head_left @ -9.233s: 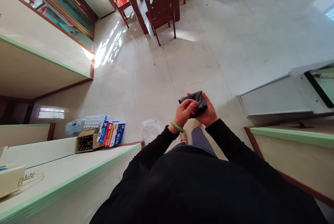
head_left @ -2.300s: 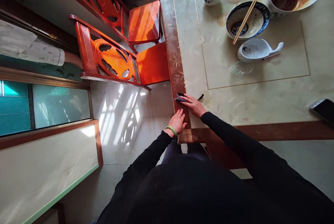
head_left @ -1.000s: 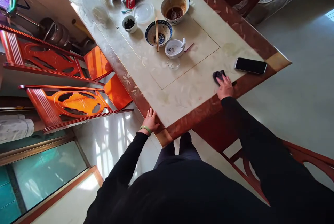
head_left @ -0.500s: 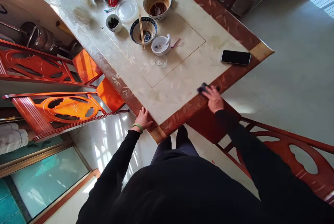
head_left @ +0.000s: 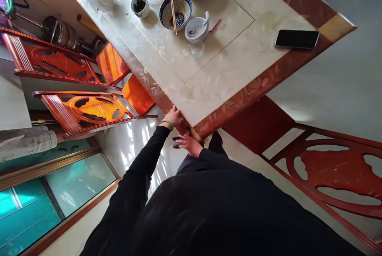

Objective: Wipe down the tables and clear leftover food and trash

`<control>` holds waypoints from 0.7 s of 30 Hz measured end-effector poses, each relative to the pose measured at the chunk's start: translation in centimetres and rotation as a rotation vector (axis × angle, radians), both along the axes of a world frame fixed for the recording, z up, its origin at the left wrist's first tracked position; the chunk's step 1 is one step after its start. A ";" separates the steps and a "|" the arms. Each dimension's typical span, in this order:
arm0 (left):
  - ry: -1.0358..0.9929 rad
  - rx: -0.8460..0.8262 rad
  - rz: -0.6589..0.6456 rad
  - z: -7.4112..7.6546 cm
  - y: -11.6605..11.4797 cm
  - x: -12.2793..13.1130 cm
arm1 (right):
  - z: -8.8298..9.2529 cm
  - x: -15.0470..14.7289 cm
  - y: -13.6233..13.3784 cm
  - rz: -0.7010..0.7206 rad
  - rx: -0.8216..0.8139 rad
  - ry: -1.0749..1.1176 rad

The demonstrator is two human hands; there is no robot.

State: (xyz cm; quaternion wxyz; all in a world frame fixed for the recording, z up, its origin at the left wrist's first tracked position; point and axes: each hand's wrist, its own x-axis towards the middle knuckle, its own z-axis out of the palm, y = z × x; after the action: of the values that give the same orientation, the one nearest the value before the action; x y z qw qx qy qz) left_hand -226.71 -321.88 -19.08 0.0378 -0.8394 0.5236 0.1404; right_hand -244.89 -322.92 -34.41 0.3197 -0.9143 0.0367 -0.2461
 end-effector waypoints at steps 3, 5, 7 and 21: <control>-0.009 -0.009 -0.011 0.0 0.2 0.0 | -0.2 -2.4 -1.8 0.054 -0.063 -0.025; -0.010 -0.034 -0.022 -0.3 0.3 0.1 | 0.9 -6.2 -7.6 -0.068 -0.074 -0.058; -0.007 -0.055 -0.037 -0.6 0.4 0.4 | 2.9 -10.4 -15.0 -0.254 -0.074 -0.098; 0.025 -0.441 -0.096 -3.6 -4.6 -8.1 | -0.2 -8.6 -9.6 -0.228 -0.194 -0.008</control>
State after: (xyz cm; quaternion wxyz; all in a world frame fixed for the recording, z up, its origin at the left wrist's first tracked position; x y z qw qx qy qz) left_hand -234.86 -326.45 -22.63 -0.1463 -0.7996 0.5816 0.0309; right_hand -253.50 -332.51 -34.61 0.1997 -0.9298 0.1152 -0.2869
